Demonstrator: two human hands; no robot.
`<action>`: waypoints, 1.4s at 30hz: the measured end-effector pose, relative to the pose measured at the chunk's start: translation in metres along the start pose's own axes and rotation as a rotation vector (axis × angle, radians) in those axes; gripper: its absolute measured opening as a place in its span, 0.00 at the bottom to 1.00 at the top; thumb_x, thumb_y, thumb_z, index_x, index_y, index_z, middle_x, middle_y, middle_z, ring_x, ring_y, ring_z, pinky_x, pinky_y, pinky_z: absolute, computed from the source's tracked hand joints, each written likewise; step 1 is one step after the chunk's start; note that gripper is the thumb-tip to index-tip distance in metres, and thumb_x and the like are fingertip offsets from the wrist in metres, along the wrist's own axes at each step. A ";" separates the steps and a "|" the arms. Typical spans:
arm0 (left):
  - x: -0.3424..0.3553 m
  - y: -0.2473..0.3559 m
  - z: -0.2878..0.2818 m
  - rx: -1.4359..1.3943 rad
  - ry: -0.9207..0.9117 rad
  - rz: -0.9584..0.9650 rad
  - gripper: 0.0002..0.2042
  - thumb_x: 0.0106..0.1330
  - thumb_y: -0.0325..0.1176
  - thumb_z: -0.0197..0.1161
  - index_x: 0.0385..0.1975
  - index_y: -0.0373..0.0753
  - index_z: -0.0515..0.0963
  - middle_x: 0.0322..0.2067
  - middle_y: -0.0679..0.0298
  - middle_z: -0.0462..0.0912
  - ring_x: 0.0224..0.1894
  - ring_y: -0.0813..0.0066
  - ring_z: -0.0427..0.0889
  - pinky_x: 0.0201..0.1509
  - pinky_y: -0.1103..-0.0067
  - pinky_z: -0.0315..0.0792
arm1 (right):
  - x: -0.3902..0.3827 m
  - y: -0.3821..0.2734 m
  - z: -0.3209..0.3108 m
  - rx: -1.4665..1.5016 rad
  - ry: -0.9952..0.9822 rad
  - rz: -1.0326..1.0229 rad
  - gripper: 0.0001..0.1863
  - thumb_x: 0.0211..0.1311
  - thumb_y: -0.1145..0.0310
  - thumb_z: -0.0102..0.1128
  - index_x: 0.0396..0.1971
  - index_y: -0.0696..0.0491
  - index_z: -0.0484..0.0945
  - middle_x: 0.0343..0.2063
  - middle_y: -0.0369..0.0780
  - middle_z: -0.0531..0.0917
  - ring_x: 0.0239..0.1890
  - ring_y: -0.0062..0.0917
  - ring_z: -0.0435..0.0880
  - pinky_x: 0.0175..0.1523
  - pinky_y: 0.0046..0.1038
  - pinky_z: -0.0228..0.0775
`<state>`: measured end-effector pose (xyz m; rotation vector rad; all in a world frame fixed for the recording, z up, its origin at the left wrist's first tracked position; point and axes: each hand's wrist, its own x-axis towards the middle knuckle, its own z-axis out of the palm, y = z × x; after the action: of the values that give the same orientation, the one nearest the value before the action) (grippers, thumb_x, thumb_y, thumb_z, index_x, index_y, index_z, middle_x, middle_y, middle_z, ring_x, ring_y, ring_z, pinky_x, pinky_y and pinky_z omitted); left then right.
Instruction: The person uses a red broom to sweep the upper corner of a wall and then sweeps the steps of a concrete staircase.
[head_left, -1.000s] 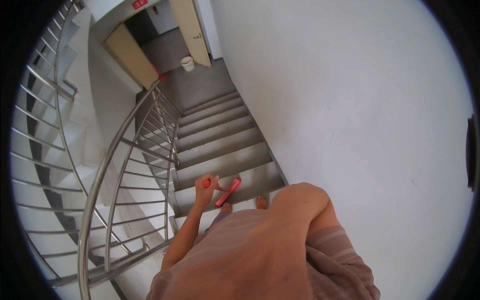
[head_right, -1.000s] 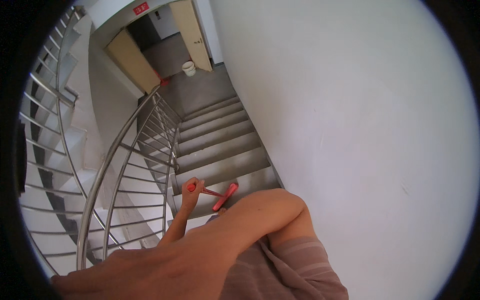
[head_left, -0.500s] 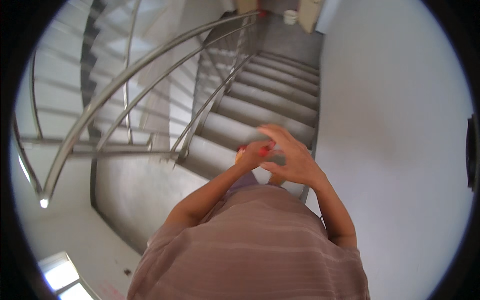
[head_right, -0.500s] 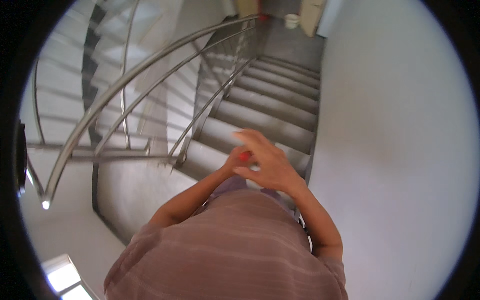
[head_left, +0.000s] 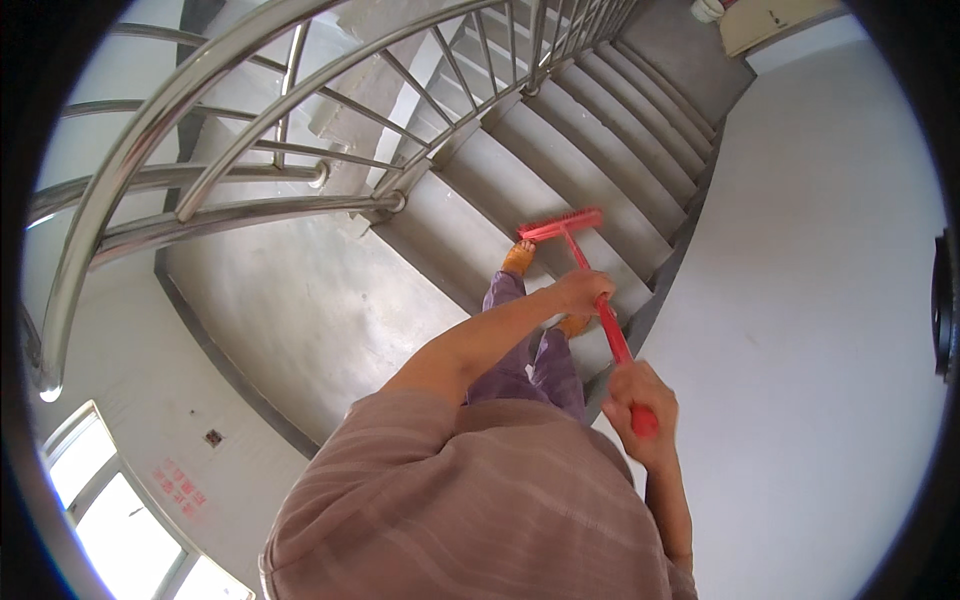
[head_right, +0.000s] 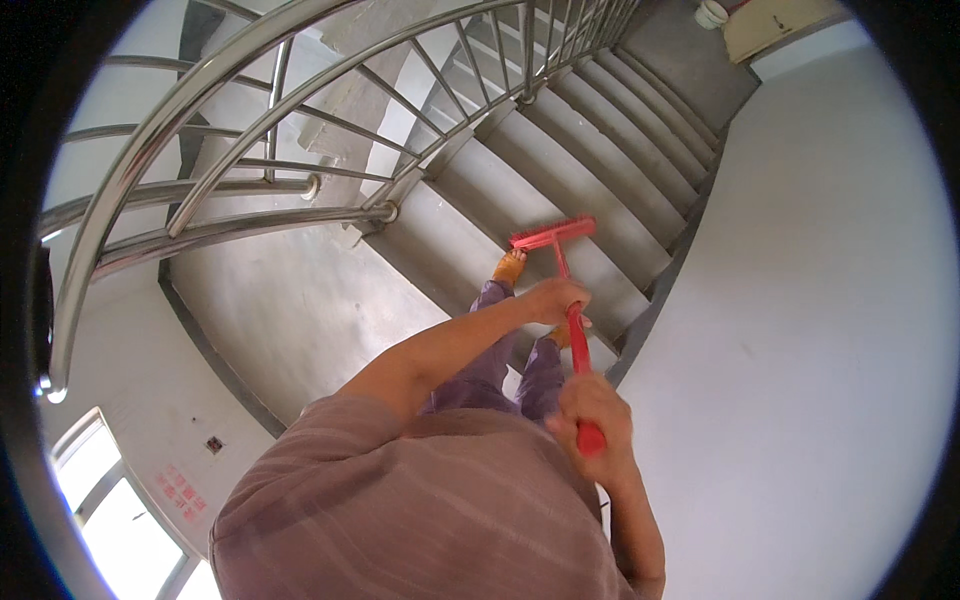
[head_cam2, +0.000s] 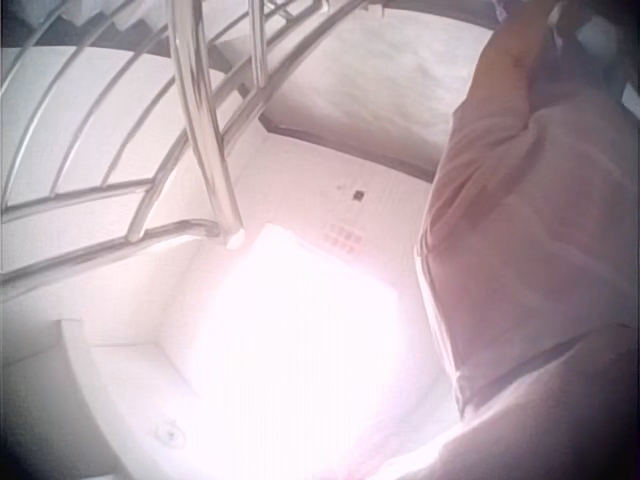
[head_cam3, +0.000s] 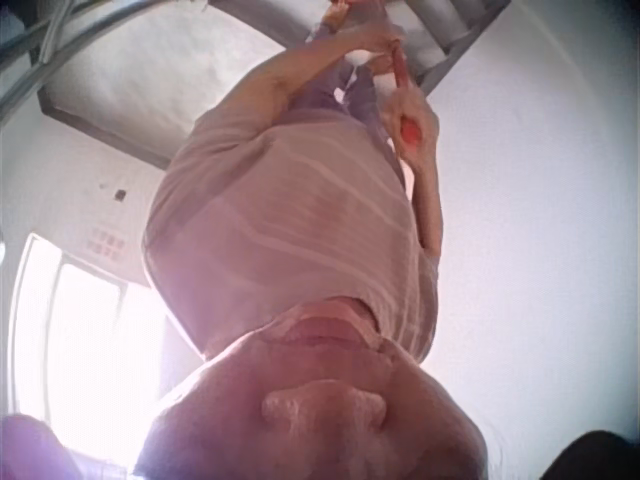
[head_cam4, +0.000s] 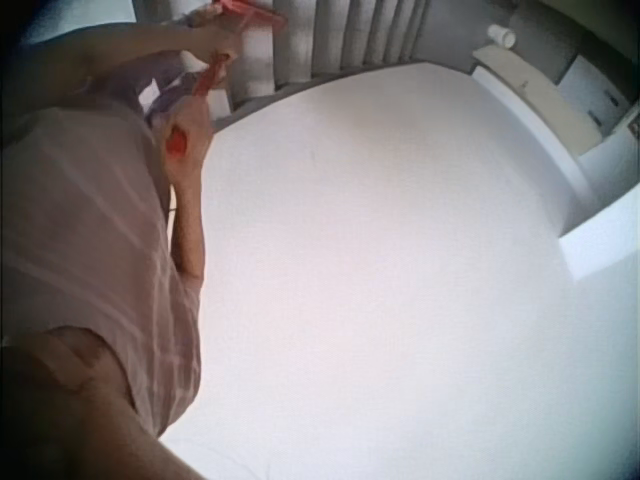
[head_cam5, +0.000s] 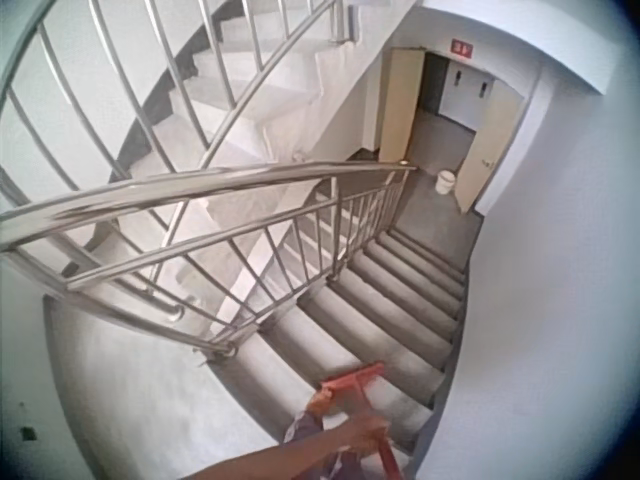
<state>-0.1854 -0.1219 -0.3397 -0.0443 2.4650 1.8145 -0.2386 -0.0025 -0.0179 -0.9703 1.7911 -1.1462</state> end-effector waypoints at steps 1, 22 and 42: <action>0.000 0.005 -0.012 0.011 0.016 0.021 0.15 0.57 0.44 0.72 0.25 0.42 0.75 0.29 0.58 0.79 0.38 0.54 0.82 0.40 0.63 0.74 | 0.001 -0.003 -0.009 0.011 -0.046 -0.098 0.11 0.62 0.74 0.67 0.24 0.55 0.74 0.31 0.36 0.79 0.40 0.30 0.82 0.39 0.27 0.78; -0.015 -0.134 -0.086 0.374 -0.015 -0.029 0.15 0.50 0.48 0.74 0.28 0.45 0.82 0.34 0.61 0.82 0.44 0.53 0.82 0.52 0.61 0.76 | 0.061 0.118 0.082 0.411 0.425 0.095 0.12 0.74 0.74 0.52 0.29 0.63 0.77 0.36 0.43 0.80 0.55 0.36 0.79 0.50 0.41 0.87; 0.070 0.096 0.077 0.045 0.186 0.077 0.18 0.53 0.47 0.74 0.16 0.41 0.77 0.23 0.57 0.80 0.37 0.52 0.83 0.47 0.60 0.74 | -0.069 0.001 -0.031 0.008 0.907 0.085 0.16 0.73 0.60 0.55 0.26 0.52 0.67 0.26 0.38 0.75 0.33 0.29 0.77 0.34 0.25 0.68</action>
<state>-0.2582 -0.0181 -0.2763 -0.1232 2.6676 1.8625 -0.2385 0.0702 0.0041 -0.3470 2.4736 -1.6899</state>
